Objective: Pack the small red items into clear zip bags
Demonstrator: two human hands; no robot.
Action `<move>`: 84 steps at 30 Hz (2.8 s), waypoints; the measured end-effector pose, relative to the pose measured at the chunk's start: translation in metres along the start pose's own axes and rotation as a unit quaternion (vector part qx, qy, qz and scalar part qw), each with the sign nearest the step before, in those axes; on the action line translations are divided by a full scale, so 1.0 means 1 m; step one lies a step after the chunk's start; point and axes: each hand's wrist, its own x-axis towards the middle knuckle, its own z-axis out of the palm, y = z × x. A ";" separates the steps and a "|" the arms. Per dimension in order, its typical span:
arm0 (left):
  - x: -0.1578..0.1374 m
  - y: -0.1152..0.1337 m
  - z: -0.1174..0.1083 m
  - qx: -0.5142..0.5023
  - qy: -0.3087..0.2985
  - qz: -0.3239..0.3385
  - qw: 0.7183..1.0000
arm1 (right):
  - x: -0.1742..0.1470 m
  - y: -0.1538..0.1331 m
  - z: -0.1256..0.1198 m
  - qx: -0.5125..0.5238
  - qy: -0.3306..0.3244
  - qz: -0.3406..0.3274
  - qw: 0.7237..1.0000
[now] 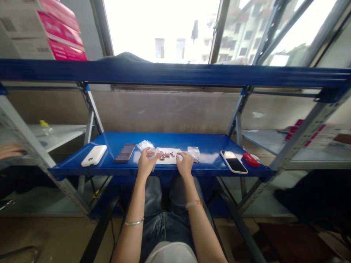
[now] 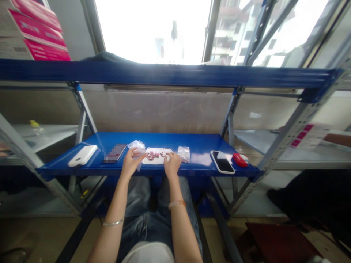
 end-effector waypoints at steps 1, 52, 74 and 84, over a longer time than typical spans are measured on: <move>0.002 -0.002 -0.002 -0.008 0.002 -0.009 1.000 | 0.000 0.003 0.006 -0.031 0.001 0.005 1.000; -0.008 -0.011 -0.001 0.163 -0.184 -0.052 0.968 | 0.002 -0.007 0.008 -0.164 -0.146 0.015 0.976; -0.005 -0.017 -0.006 -0.019 -0.196 -0.055 0.979 | 0.001 -0.015 0.002 -0.029 -0.042 0.074 0.996; -0.006 -0.008 0.001 -0.063 -0.184 0.016 0.981 | 0.000 -0.057 -0.005 0.235 -0.106 -0.042 0.965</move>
